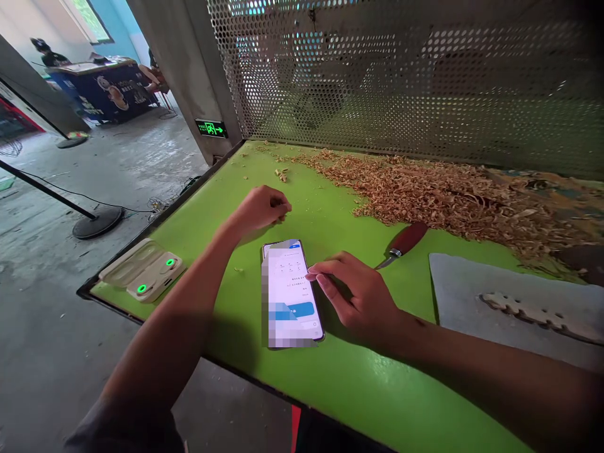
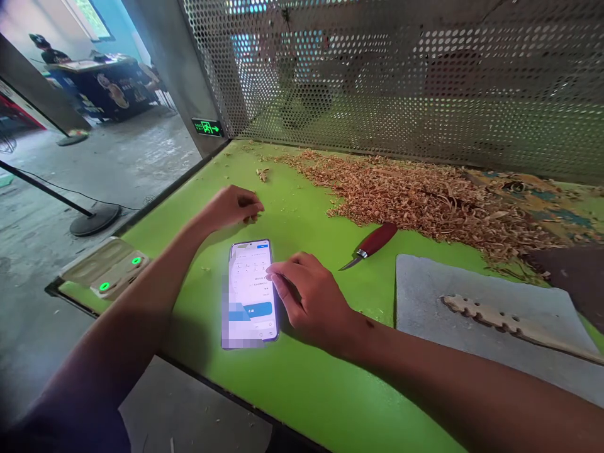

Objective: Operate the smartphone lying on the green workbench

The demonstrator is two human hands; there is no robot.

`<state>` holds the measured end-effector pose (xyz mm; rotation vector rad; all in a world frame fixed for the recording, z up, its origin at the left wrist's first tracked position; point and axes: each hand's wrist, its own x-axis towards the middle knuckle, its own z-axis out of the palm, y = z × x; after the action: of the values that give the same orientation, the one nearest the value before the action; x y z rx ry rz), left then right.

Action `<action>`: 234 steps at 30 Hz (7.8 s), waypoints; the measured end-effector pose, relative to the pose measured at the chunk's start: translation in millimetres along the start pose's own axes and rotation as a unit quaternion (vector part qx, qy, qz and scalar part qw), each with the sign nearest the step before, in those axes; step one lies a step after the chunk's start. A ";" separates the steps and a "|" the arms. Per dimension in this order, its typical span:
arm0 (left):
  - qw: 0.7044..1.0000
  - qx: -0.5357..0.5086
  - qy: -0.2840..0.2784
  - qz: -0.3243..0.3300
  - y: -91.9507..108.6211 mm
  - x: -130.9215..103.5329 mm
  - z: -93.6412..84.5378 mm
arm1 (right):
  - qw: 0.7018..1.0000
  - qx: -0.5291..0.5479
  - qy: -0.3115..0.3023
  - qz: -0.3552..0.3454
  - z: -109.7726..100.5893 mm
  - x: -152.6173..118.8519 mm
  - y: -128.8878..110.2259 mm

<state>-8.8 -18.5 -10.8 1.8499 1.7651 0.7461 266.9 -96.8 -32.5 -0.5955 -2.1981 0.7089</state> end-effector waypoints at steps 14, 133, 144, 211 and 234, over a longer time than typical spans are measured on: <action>0.989 -0.029 -0.140 0.025 22.6 -8.8 7.0 | 1.000 0.004 0.001 0.008 -0.2 1.2 -1.4; 0.944 -0.042 -0.328 -0.017 22.0 -19.4 -33.7 | 0.990 0.032 -0.032 -0.137 -1.3 -0.8 -1.7; 0.944 -0.010 -0.330 -0.006 19.7 -18.3 -32.9 | 0.938 0.044 -0.164 -0.302 -4.7 -5.2 -4.7; 0.941 -0.028 -0.337 -0.032 8.9 -12.0 -32.4 | 0.999 0.013 -0.018 0.032 -3.3 -5.8 -3.3; 0.955 -0.050 -0.290 -0.048 8.1 -11.4 -29.2 | 0.997 0.001 -0.032 0.073 -2.8 -6.3 -1.5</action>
<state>-22.7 -31.3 15.5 1.6751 1.3912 0.2084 272.7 -100.9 -33.1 -0.7468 -2.2286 0.8159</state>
